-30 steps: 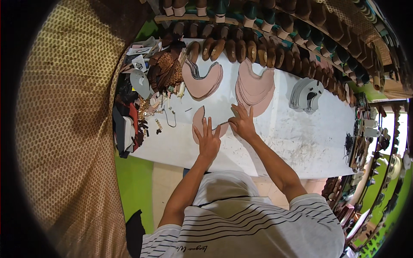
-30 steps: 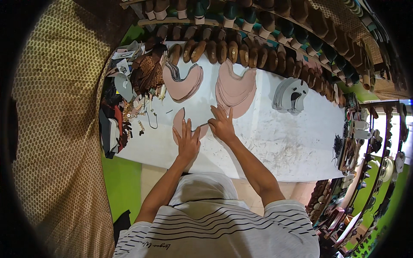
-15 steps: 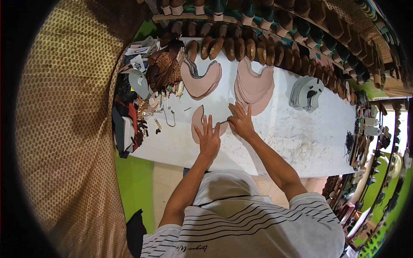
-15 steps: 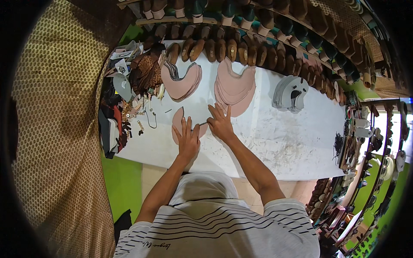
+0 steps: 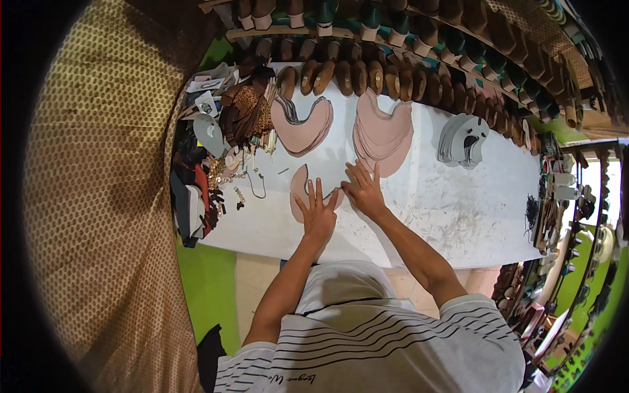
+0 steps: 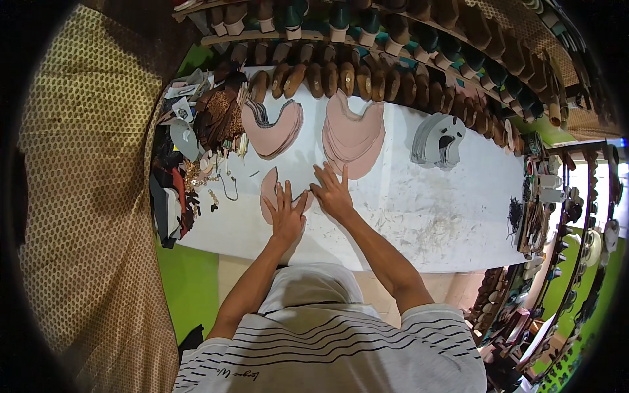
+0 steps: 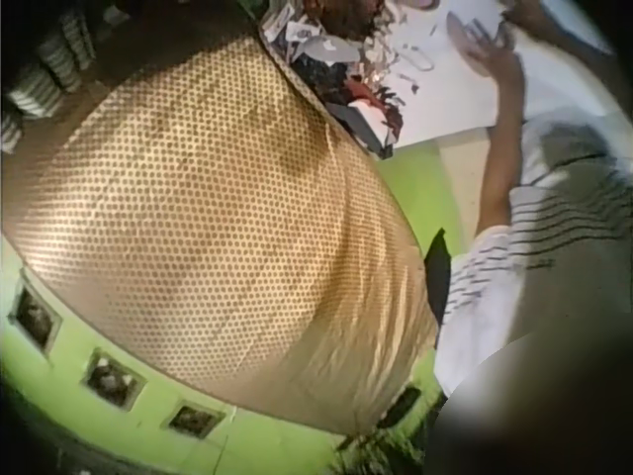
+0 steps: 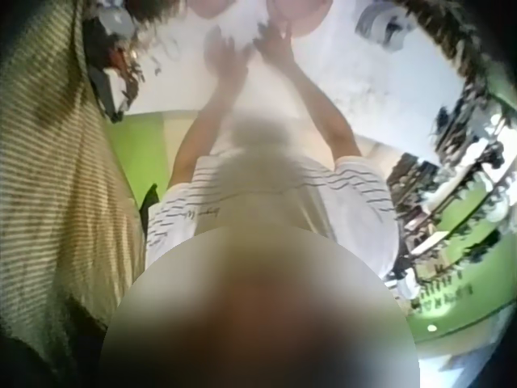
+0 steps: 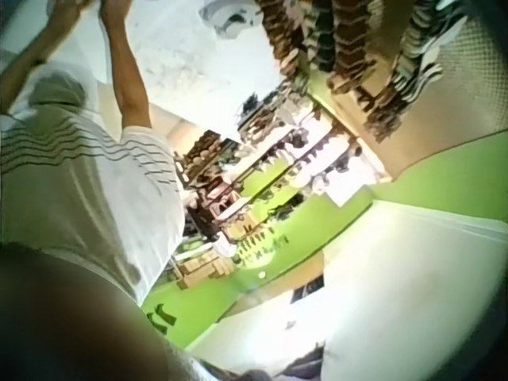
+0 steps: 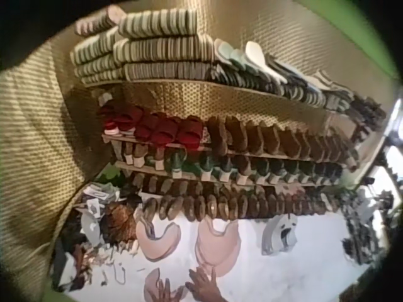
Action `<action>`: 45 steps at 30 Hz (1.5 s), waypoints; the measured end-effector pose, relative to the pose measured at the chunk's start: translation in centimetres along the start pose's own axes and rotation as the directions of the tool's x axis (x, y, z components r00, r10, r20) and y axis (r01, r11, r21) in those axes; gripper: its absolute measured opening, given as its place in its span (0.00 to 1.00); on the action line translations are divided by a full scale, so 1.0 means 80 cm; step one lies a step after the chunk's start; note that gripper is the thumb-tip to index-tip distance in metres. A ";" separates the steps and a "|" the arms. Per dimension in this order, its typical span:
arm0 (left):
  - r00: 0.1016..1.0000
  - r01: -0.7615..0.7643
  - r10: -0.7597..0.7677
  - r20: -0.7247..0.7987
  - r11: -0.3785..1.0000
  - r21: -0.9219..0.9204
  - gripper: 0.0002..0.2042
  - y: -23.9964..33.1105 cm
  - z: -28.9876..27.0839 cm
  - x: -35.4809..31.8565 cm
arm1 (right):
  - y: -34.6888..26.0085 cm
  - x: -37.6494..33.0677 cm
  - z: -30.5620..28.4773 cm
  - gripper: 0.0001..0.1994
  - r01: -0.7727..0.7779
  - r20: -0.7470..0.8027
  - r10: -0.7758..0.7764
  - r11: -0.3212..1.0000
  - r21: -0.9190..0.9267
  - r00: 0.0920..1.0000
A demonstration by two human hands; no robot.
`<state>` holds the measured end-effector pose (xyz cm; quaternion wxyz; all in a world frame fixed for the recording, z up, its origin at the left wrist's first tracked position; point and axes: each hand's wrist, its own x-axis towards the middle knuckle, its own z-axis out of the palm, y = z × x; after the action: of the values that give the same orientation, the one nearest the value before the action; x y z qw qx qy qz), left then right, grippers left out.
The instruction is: Arranging and inspecting pink shoe upper components on a workbench.
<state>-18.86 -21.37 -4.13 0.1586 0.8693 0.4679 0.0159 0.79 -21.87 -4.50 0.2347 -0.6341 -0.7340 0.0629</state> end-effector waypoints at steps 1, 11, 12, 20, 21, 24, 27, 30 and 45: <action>1.000 -0.005 0.005 -0.001 1.000 0.002 0.40 0.000 0.000 0.000 | -0.002 -0.003 -0.002 0.07 0.037 0.058 -0.037 0.999 -0.004 0.998; 1.000 -0.018 0.019 0.006 0.995 -0.103 0.35 -0.004 -0.009 0.016 | -0.019 -0.027 -0.006 0.14 -0.239 -0.024 0.245 0.960 0.145 0.969; 0.999 -0.031 0.031 0.006 0.995 -0.095 0.34 -0.006 -0.010 0.015 | -0.029 -0.033 -0.006 0.14 -0.330 -0.043 0.340 0.931 0.157 0.939; 0.987 -0.156 0.150 -0.065 0.982 -0.111 0.33 -0.031 -0.022 0.011 | -0.095 -0.062 0.029 0.12 -0.568 -0.038 0.573 0.818 0.091 0.819; 0.985 -0.170 0.162 -0.064 0.974 -0.149 0.34 -0.033 -0.029 0.015 | -0.102 -0.061 0.031 0.12 -0.575 -0.056 0.581 0.813 0.095 0.812; 0.994 -0.106 0.101 -0.044 0.987 -0.117 0.38 -0.047 -0.054 0.020 | -0.119 -0.056 0.039 0.12 -0.653 -0.081 0.656 0.755 0.063 0.751; 0.997 0.043 -0.052 -0.064 0.990 -0.132 0.40 -0.075 -0.079 0.029 | -0.131 -0.045 0.047 0.12 -0.712 -0.110 0.709 0.702 0.015 0.697; 0.986 0.163 -0.162 -0.021 0.986 0.021 0.31 -0.118 -0.079 0.020 | -0.146 -0.033 0.049 0.11 -0.812 -0.085 0.811 0.583 0.033 0.579; 0.998 0.048 -0.054 -0.015 0.966 -0.255 0.08 -0.153 -0.089 0.040 | -0.164 -0.002 0.048 0.07 -0.907 -0.120 0.928 0.370 0.203 0.352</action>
<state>-28.17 -10.65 -1.33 0.2639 0.8291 0.4861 0.0812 -12.61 -23.69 -2.80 0.2684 -0.9257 -0.2193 0.1517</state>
